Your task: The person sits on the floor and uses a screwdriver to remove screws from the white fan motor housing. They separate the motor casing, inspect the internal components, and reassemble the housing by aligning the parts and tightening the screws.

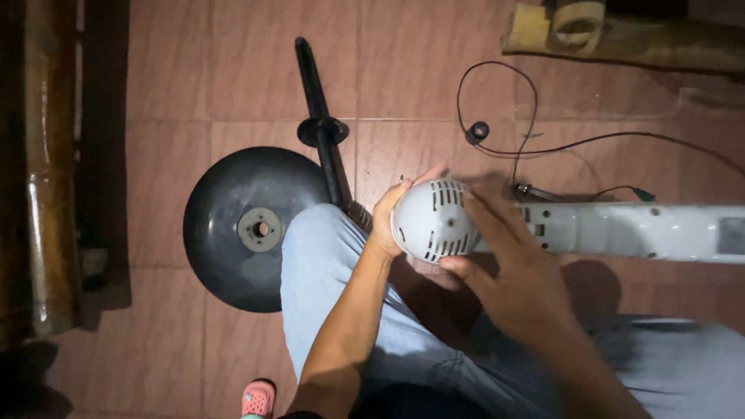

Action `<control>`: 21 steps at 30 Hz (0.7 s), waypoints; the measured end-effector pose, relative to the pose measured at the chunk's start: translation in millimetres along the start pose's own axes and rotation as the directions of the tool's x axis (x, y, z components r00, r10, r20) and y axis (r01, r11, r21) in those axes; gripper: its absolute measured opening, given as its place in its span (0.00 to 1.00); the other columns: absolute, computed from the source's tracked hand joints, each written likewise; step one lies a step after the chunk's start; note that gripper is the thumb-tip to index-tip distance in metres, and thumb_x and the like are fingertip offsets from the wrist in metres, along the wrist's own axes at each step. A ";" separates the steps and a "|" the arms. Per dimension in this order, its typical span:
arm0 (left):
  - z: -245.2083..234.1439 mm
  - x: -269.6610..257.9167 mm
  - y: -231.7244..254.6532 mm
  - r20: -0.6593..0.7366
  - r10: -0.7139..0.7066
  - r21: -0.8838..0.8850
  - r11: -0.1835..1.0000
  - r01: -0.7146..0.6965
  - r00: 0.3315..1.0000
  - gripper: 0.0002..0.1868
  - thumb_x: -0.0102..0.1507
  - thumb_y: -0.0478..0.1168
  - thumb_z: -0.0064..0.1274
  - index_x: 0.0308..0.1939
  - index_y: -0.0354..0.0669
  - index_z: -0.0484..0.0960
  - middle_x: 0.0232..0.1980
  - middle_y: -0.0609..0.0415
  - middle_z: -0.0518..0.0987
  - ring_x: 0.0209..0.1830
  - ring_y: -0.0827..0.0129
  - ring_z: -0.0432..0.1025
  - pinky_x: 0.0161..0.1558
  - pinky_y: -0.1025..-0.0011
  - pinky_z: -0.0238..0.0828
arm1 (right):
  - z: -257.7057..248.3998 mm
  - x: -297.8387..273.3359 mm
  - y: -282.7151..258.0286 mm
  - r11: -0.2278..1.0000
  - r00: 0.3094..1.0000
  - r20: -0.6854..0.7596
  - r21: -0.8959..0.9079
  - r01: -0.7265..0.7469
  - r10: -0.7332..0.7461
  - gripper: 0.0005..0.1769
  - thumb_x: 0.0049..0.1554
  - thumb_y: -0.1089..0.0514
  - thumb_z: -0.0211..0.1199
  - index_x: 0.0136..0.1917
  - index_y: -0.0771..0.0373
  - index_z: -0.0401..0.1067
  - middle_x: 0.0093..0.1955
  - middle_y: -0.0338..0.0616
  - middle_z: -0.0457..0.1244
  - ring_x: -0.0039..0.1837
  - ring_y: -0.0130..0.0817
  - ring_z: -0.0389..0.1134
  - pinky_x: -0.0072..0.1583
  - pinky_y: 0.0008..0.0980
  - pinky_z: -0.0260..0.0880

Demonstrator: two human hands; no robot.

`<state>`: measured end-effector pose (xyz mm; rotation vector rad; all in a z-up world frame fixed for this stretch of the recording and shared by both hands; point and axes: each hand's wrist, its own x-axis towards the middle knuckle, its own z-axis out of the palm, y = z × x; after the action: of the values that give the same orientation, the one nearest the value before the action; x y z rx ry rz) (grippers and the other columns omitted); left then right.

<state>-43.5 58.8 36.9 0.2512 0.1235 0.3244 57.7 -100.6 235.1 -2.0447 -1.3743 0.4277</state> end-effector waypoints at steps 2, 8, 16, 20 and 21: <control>5.9 2.0 3.1 0.046 0.018 0.009 1.000 -0.018 0.999 0.39 0.74 0.54 0.40 0.82 0.32 0.56 0.70 0.36 0.72 0.68 0.52 0.70 0.72 0.57 0.64 | -4.9 -2.4 -0.8 0.999 0.999 -0.017 -0.013 0.032 -0.032 0.41 0.50 0.45 0.70 0.73 0.63 0.65 0.77 0.48 0.57 0.77 0.50 0.59 0.70 0.45 0.62; 30.7 1.3 16.7 -0.013 0.080 0.051 0.996 -0.079 0.997 0.46 0.67 0.55 0.46 0.83 0.31 0.54 0.72 0.37 0.73 0.69 0.54 0.70 0.73 0.58 0.63 | -14.7 -6.0 -12.4 0.993 0.993 -0.066 0.058 0.099 -0.096 0.41 0.48 0.47 0.72 0.71 0.63 0.67 0.77 0.50 0.58 0.77 0.48 0.61 0.68 0.42 0.66; 66.1 -3.8 32.2 0.154 0.131 0.063 0.988 -0.142 0.979 0.50 0.68 0.57 0.48 0.86 0.31 0.47 0.67 0.26 0.73 0.67 0.44 0.73 0.72 0.52 0.67 | -22.5 -5.4 -20.4 0.981 0.974 -0.139 0.046 0.187 -0.179 0.41 0.43 0.53 0.75 0.68 0.64 0.69 0.75 0.51 0.60 0.74 0.50 0.64 0.69 0.42 0.68; 72.9 -3.9 30.3 0.161 0.121 0.069 0.989 -0.133 0.980 0.47 0.69 0.57 0.46 0.84 0.32 0.51 0.66 0.25 0.73 0.66 0.44 0.73 0.71 0.52 0.67 | -26.0 -8.0 -19.2 0.974 0.966 -0.153 0.050 0.219 -0.209 0.40 0.44 0.51 0.75 0.68 0.65 0.70 0.75 0.51 0.60 0.73 0.49 0.65 0.67 0.41 0.69; 73.9 -4.1 29.0 0.149 0.126 0.086 0.986 -0.140 0.981 0.46 0.69 0.57 0.45 0.83 0.31 0.53 0.67 0.25 0.73 0.66 0.44 0.73 0.71 0.53 0.68 | -26.4 -8.4 -19.1 0.972 0.964 -0.158 0.068 0.225 -0.212 0.40 0.45 0.51 0.75 0.68 0.65 0.69 0.75 0.51 0.60 0.73 0.48 0.65 0.67 0.40 0.69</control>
<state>-44.3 67.5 115.8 0.3786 -0.0195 0.4327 56.1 -111.7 266.8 -1.7929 -1.4443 0.2277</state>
